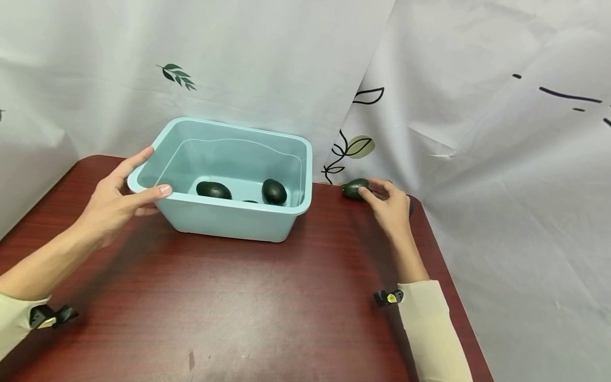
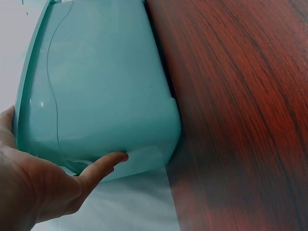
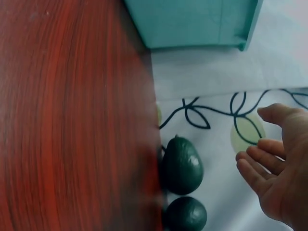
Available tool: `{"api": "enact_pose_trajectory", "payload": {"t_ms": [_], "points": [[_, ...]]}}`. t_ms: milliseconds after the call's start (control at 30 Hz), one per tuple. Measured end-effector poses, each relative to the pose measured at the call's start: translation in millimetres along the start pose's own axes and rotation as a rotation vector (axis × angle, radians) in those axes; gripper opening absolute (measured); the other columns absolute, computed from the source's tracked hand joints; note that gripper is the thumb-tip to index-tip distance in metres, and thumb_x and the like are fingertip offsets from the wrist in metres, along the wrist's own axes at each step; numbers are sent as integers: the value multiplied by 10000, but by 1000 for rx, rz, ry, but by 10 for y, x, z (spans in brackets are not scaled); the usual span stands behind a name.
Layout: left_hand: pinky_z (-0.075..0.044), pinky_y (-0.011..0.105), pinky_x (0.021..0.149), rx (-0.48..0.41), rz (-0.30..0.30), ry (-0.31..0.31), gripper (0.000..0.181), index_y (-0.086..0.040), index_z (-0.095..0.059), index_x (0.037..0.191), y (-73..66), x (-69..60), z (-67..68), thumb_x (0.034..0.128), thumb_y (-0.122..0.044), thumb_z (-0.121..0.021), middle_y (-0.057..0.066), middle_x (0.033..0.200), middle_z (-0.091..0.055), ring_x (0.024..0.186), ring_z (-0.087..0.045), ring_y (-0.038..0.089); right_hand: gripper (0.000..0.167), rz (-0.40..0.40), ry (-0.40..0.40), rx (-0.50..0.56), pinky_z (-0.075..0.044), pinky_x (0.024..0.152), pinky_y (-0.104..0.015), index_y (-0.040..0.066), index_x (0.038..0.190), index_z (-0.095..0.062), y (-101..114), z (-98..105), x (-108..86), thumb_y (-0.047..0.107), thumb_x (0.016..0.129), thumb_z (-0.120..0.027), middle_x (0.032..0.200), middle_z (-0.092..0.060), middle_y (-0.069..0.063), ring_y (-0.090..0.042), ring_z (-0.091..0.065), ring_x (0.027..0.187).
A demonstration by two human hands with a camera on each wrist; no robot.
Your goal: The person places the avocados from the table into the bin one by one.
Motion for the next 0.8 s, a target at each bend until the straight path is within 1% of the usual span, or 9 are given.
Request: {"api": "enact_pose_trajectory", "payload": {"t_ms": [167,333,633,700,800], "points": [[-665,200,849,10,-3,-1,950,-532,-242,1763,-5,-4,6,1060,-274,-827,117,1741,-412,1240,-630,46,535,-41,1,-50,-525,917,-67,64,1446,-757,-126,88,21,399,1038,-840,1415,-780,-189,141,-664,1071],[-665,199,853,15,-3,1,945,-540,-241,1760,-10,-3,5,1062,-286,-825,112,1742,-415,1241,-631,46,582,-93,13,-84,-508,923,-75,79,1501,-719,-240,176,31,451,1059,-797,1482,-747,-178,125,-634,1113],[-662,196,859,18,-2,0,940,-543,-244,1758,-9,1,-8,1062,-292,-825,105,1741,-421,1230,-638,35,590,-106,-58,-128,-500,960,-80,58,1481,-731,-365,342,78,434,1034,-817,1466,-760,-176,140,-629,1064],[-663,197,858,17,-2,-2,938,-542,-248,1757,-6,1,-5,1062,-291,-825,105,1741,-420,1228,-640,31,592,-105,-71,-139,-505,967,-83,59,1477,-736,-377,368,80,434,1028,-826,1467,-763,-165,101,-666,1092],[-665,197,856,18,-1,-4,938,-542,-250,1757,2,-1,2,1062,-288,-826,102,1747,-413,1228,-641,28,600,-111,-79,-164,-510,980,-89,67,1482,-736,-403,389,83,448,1027,-824,1479,-761,-147,-40,-738,1208]]}}
Point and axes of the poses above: each hand's wrist, its own x-axis towards the middle knuckle, its own z-axis out of the back of the hand, y = z × x, the point moved 9 cm from there along x, towards the middle knuckle
